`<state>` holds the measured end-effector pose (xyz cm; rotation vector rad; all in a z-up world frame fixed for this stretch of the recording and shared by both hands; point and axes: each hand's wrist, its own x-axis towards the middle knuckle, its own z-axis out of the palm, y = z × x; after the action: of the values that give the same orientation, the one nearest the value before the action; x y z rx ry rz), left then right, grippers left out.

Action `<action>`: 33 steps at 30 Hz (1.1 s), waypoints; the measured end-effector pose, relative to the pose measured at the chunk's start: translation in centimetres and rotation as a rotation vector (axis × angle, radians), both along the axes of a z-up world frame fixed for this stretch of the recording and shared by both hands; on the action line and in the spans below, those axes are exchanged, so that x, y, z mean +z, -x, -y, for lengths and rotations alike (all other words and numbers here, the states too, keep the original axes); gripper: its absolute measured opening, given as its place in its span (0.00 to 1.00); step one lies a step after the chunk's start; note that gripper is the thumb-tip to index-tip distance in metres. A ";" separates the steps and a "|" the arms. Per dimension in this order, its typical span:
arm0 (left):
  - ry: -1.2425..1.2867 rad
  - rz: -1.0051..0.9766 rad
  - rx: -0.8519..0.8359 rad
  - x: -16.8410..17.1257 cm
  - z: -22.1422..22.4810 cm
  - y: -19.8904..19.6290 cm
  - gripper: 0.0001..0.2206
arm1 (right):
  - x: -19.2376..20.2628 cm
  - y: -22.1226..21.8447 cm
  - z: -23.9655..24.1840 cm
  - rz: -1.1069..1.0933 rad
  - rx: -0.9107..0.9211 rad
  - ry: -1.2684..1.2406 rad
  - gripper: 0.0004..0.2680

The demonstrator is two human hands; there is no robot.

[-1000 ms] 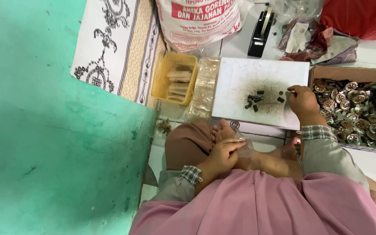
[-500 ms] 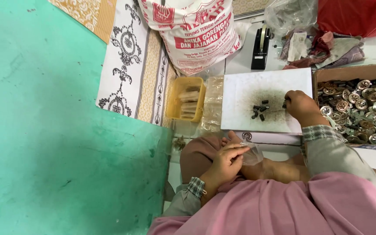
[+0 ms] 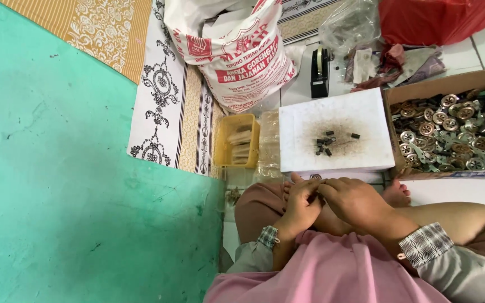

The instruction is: Sorting and bagging small metal components from a large container into small plastic bags.

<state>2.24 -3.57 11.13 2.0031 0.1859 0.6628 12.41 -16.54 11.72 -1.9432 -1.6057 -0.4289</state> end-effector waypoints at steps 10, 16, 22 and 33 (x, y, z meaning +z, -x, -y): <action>0.178 -0.154 0.002 1.3 -1.9 3.0 0.19 | 1.0 -3.3 -1.5 -0.544 0.032 -0.081 0.03; 0.210 -0.186 0.028 1.2 -3.3 3.7 0.21 | -10.4 -13.3 -3.1 -0.763 -0.376 0.030 0.06; 0.312 -0.080 -0.061 -0.5 -2.8 5.0 0.22 | -17.3 -16.2 -7.5 -0.435 -0.426 0.406 0.10; 0.275 -0.196 -0.040 -0.1 -4.1 5.5 0.18 | -19.2 -15.2 -11.0 -0.242 -0.158 0.466 0.09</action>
<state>-3.27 0.52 11.02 1.7987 0.3346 0.3912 27.65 -5.52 -7.44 -2.3674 -1.4911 0.1370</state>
